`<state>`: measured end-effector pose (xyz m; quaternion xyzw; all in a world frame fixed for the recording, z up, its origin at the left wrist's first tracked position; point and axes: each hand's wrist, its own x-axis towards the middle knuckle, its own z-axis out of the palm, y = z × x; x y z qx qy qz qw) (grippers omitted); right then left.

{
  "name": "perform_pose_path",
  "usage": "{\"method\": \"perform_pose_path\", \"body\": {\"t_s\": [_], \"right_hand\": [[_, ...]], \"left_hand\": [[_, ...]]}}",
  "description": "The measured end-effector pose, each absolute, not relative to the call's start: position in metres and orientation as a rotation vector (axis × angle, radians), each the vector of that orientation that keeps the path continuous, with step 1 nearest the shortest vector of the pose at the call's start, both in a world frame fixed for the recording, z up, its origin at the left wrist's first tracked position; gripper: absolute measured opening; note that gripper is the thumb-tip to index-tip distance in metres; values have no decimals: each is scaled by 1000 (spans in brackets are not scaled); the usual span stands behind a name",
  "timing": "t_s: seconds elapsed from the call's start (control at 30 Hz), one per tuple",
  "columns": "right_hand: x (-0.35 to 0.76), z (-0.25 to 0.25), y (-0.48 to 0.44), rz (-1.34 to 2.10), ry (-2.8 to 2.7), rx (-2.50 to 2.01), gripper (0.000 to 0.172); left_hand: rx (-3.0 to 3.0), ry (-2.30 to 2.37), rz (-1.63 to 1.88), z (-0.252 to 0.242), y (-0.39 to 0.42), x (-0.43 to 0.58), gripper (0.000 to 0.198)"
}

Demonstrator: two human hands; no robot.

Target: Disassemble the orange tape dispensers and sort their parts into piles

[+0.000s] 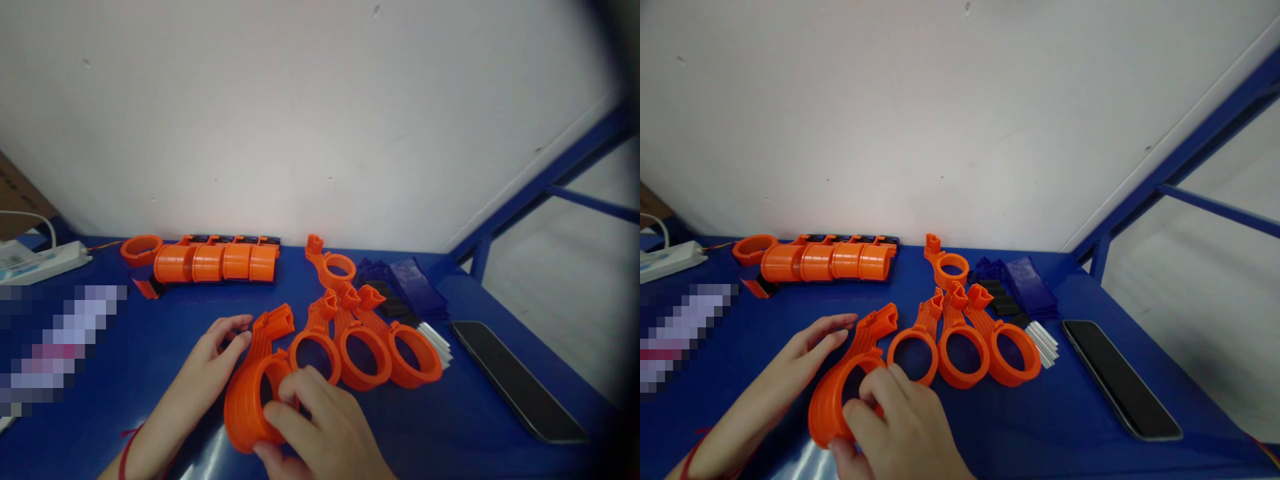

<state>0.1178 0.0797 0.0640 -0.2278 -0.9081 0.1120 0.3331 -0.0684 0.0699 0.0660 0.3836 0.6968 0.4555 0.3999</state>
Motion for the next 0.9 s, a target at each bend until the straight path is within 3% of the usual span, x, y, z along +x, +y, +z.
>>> {"method": "perform_pose_path", "body": {"t_s": [0.23, 0.4, 0.5, 0.67, 0.9], "right_hand": [[103, 66, 85, 291, -2506, -697, 15], [113, 74, 91, 445, -2538, -580, 35], [130, 77, 93, 455, -2478, -660, 26], [155, 75, 96, 349, -2473, -863, 19], [161, 72, 97, 401, -2542, -869, 11]], "left_hand": [[944, 1739, 1177, 72, 67, -63, 43], [968, 1737, 1174, 75, 63, -65, 36], [1237, 1730, 1093, 60, 58, -76, 46], [1770, 1730, 941, 35, 52, -93, 87], [1518, 1791, 913, 52, 60, -82, 64]]}}
